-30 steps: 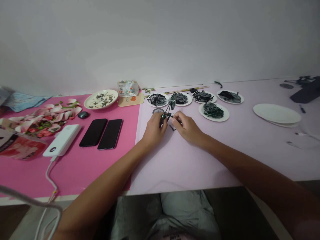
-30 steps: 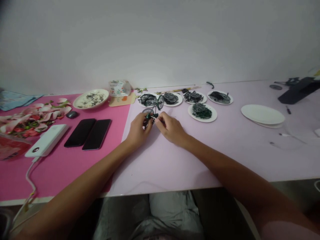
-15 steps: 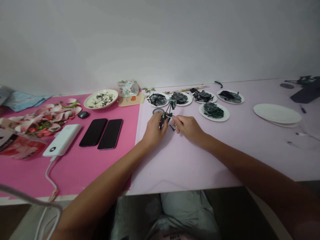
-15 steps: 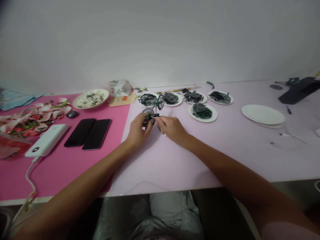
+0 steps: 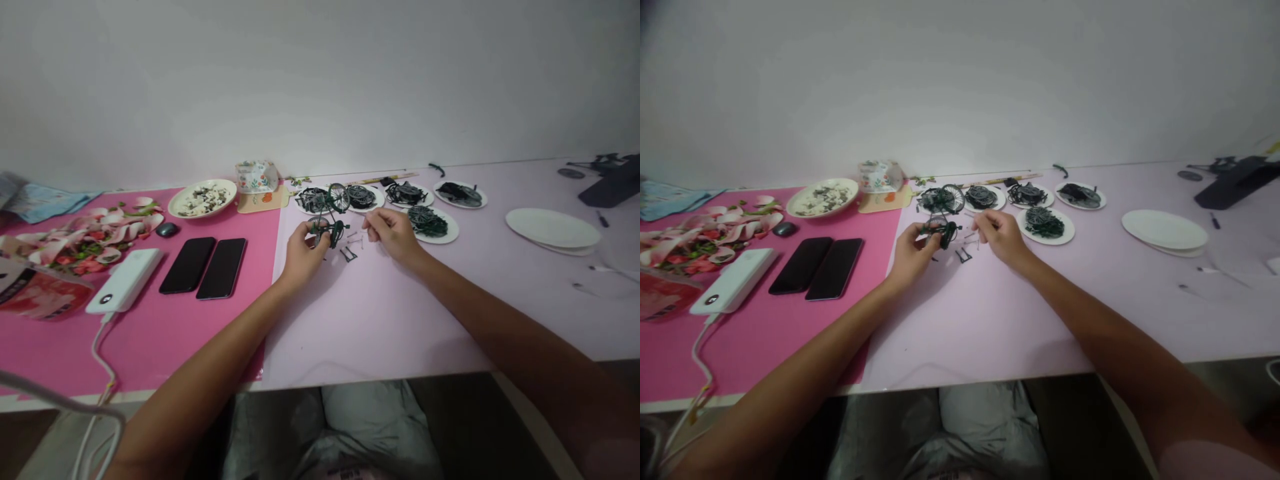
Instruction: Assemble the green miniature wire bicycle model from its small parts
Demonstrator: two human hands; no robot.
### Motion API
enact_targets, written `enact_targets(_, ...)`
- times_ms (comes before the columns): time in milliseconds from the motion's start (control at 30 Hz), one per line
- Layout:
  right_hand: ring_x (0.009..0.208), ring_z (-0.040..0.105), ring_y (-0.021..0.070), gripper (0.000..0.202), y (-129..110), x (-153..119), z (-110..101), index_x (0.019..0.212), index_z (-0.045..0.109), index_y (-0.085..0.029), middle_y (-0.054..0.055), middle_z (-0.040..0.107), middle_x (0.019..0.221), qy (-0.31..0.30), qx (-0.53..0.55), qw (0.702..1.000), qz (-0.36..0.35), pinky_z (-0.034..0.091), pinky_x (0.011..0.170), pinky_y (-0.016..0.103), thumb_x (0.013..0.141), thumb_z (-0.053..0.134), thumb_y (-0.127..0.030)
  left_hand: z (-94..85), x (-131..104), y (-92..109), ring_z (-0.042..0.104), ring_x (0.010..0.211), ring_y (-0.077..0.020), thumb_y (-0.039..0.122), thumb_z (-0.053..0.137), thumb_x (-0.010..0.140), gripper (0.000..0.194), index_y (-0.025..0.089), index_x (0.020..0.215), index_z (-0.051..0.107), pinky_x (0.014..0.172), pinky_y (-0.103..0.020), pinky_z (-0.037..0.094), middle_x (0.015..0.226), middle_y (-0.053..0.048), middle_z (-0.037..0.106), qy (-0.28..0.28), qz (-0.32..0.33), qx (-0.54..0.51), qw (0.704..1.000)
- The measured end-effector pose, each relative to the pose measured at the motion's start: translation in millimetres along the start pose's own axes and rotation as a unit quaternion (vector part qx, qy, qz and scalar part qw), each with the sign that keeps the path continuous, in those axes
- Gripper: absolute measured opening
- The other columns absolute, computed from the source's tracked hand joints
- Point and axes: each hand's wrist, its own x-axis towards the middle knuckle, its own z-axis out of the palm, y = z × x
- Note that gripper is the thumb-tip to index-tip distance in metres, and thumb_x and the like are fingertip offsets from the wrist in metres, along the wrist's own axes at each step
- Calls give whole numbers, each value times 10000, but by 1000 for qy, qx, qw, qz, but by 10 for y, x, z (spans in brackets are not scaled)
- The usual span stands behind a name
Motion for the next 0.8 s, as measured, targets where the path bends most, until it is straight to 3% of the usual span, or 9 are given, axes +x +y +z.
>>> enact_targets(100, 832, 633, 232, 356, 145, 96, -133, 792, 704, -223, 58, 700, 818, 32, -164, 984, -65, 517, 803, 398, 1001, 635, -502, -17, 68, -32, 775, 877, -170, 224, 740, 888, 187, 162, 1035, 641, 810, -317, 649, 1054, -82, 767, 3, -70, -90, 994)
enact_targets(200, 1056, 610, 314, 299, 334, 144, -209, 820, 754, -220, 118, 723, 961, 18, -338, 939, -55, 513, 911, 469, 990, 619, -426, -26, 101, -22, 785, 922, -185, 177, 771, 826, 210, 157, 995, 647, 857, -328, 644, 1036, -77, 763, 3, -120, -181, 976)
enact_targets(367, 1118, 589, 379, 272, 549, 166, -244, 884, 825, -209, 153, 718, 973, -46, -411, 910, -39, 512, 978, 550, 964, 629, -380, -37, 116, 20, 790, 941, -211, 152, 823, 765, 254, 144, 972, 676, 955, -399, 632, 995, -78, 771, -15, -156, -276, 948)
enact_targets(467, 1125, 581, 391, 234, 524, 152, -222, 910, 824, -225, 145, 736, 996, -51, -397, 915, -53, 494, 1007, 590, 944, 675, -403, -42, 116, 17, 788, 941, -219, 171, 862, 754, 290, 145, 994, 701, 975, -431, 627, 979, -70, 775, -24, -159, -283, 945)
enact_targets(600, 1184, 597, 348, 229, 350, 72, -119, 1023, 813, -264, 104, 748, 1082, -59, -269, 959, -69, 493, 1027, 540, 975, 659, -427, -32, 102, -21, 787, 1003, -237, 229, 927, 734, 361, 143, 1026, 732, 1023, -447, 612, 1007, -84, 793, -40, -151, -282, 947)
enact_targets(733, 1075, 641, 273, 238, 155, -21, 11, 1074, 799, -257, 84, 730, 1167, -89, -135, 987, -24, 520, 864, 394, 893, 751, -404, -30, 87, -61, 784, 1014, -239, 338, 991, 683, 487, 143, 1064, 757, 1033, -439, 603, 1054, -98, 809, -48, -116, -263, 957)
enact_targets(800, 900, 627, 217, 297, 94, -44, 55, 1059, 798, -238, 72, 737, 1121, -108, -81, 991, 14, 493, 756, 346, 874, 784, -470, -39, 78, -63, 783, 999, -239, 382, 997, 675, 517, 148, 1076, 770, 1012, -427, 603, 1073, -104, 816, -47, -97, -228, 968)
